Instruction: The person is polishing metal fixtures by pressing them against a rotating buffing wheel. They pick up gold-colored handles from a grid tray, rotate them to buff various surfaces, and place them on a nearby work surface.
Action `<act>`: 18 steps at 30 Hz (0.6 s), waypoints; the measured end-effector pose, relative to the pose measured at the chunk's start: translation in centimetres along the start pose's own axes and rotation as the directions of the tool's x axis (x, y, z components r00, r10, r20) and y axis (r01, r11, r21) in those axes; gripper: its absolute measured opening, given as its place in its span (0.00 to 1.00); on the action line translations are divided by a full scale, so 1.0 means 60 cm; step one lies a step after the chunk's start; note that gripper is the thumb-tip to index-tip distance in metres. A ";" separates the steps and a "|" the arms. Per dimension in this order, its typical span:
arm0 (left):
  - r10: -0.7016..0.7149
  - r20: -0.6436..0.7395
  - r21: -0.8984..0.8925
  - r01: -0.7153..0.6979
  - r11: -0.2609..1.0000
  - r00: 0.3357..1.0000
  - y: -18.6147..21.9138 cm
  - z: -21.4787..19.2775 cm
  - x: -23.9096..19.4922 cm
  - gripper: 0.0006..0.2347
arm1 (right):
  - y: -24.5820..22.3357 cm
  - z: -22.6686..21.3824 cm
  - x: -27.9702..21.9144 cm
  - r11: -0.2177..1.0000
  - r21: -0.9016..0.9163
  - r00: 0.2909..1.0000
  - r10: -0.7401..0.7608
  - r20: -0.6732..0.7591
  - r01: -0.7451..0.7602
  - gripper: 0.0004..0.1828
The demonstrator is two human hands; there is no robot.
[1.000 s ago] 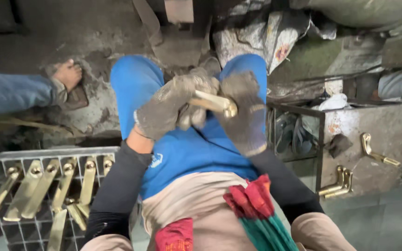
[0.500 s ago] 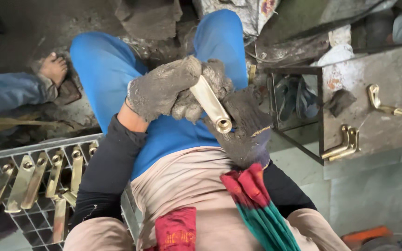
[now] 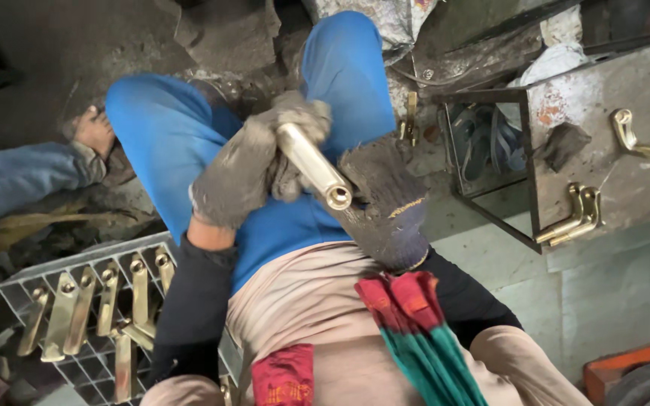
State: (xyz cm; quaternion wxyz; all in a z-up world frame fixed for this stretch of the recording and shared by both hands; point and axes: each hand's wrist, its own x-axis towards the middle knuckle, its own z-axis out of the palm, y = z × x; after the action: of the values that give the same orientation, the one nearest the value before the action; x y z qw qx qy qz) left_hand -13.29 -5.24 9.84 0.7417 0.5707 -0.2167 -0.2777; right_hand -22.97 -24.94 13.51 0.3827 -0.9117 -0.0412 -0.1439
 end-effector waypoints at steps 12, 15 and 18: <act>-0.312 -0.204 -0.282 0.249 0.927 0.928 -0.005 0.051 -0.018 0.23 | 0.166 0.035 -0.065 0.984 -0.037 0.983 0.175 0.064 -0.173 0.12; -0.322 -0.211 -0.156 0.294 0.943 0.923 -0.012 0.013 -0.011 0.21 | 0.344 -0.043 -0.108 0.537 -0.805 0.886 0.463 0.032 -0.252 0.14; 0.250 0.000 0.578 -0.204 0.790 0.968 -0.011 -0.038 0.004 0.13 | 0.470 -0.157 -0.141 0.420 -0.478 0.636 0.532 -0.560 -0.772 0.25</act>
State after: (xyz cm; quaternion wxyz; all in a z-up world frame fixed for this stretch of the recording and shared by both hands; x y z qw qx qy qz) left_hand -11.77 -3.85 8.63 0.5712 0.7471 -0.3288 -0.0864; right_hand -28.00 -51.15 -2.05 0.0451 -0.8867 0.4407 -0.1323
